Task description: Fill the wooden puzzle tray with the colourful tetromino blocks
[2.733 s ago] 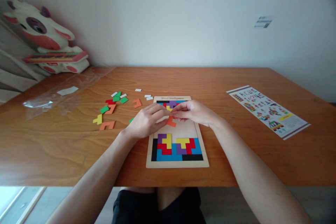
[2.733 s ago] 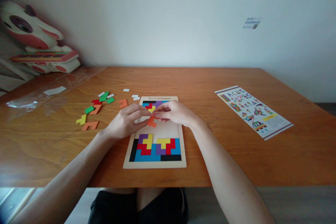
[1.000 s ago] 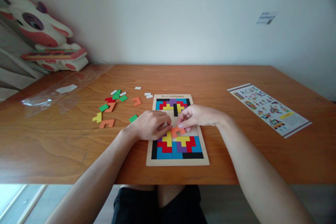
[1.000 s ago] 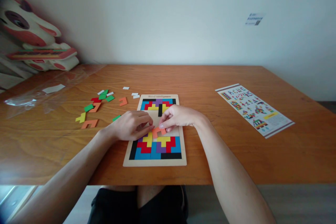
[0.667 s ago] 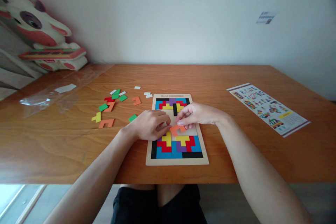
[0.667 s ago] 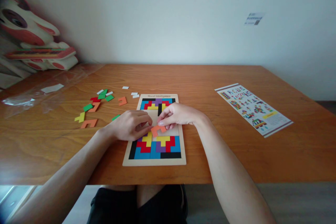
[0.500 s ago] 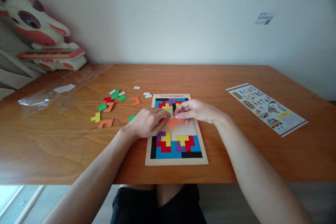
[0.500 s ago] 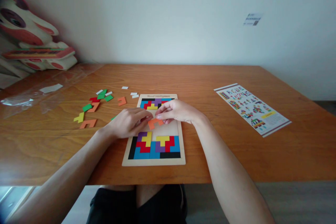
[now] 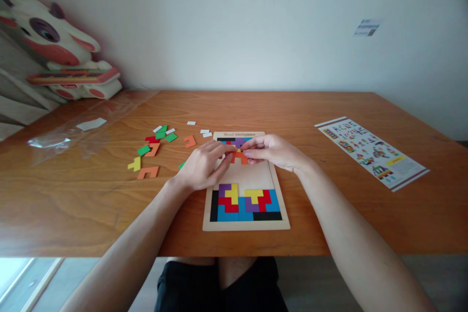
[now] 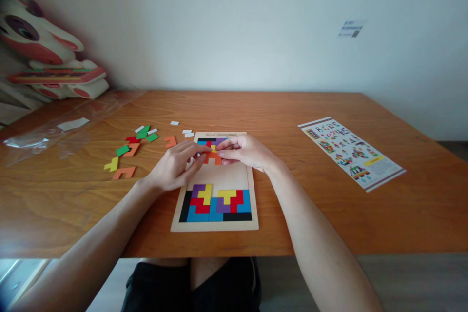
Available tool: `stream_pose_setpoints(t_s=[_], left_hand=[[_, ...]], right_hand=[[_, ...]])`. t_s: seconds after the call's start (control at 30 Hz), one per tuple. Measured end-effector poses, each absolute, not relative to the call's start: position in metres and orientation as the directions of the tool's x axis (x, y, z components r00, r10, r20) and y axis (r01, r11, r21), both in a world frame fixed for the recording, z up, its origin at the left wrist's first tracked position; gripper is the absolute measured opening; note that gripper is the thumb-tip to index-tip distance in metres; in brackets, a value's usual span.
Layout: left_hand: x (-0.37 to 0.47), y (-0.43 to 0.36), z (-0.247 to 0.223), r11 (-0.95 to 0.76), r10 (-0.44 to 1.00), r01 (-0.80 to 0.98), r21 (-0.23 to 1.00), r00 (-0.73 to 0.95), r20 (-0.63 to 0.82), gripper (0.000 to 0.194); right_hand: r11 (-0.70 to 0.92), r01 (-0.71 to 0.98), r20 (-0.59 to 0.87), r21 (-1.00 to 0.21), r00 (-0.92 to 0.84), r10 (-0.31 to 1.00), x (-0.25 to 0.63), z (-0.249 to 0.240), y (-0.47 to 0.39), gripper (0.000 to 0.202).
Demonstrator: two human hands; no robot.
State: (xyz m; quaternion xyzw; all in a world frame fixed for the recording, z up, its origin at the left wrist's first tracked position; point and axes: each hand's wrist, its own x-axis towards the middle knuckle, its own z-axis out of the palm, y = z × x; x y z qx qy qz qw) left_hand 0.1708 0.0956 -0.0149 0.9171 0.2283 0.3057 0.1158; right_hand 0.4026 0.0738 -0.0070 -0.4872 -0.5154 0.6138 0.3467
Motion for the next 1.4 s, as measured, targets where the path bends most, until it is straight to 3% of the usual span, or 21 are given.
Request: stream_pose_setpoints(t_s=[0.13,0.33,0.5,0.8,1.13,1.4], left_hand=[[0.170,0.099,-0.017,-0.848,0.530,0.415,0.329,0.653,0.541,0.024],[0.165,0.106,-0.021,-0.720,0.673,0.619,0.312,0.516,0.529,0.023],[0.164,0.108,-0.023,-0.696,0.695,0.652,0.301,0.507,0.509,0.022],[0.165,0.108,-0.024,-0.714,0.689,0.622,0.322,0.539,0.486,0.021],[0.166,0.107,-0.025,-0.734,0.672,0.592,0.334,0.559,0.485,0.021],[0.170,0.104,-0.032,-0.753,0.649,0.552,0.359,0.528,0.547,0.060]], right_hand=[[-0.187,0.080,-0.201,-0.979,-0.223,0.954,0.406,-0.006,0.076,0.023],[-0.007,-0.150,-0.031,-0.989,0.157,0.987,0.419,-0.016,0.089,0.022],[0.023,-0.221,-0.028,-0.975,0.226,0.974,0.424,-0.023,0.095,0.013],[0.009,-0.230,-0.020,-0.973,0.125,0.992,0.413,-0.022,0.090,0.019],[-0.015,-0.182,-0.043,-0.983,0.152,0.988,0.407,-0.026,0.089,0.023],[0.043,0.133,0.028,-0.990,-0.110,0.994,0.384,-0.028,0.079,0.035]])
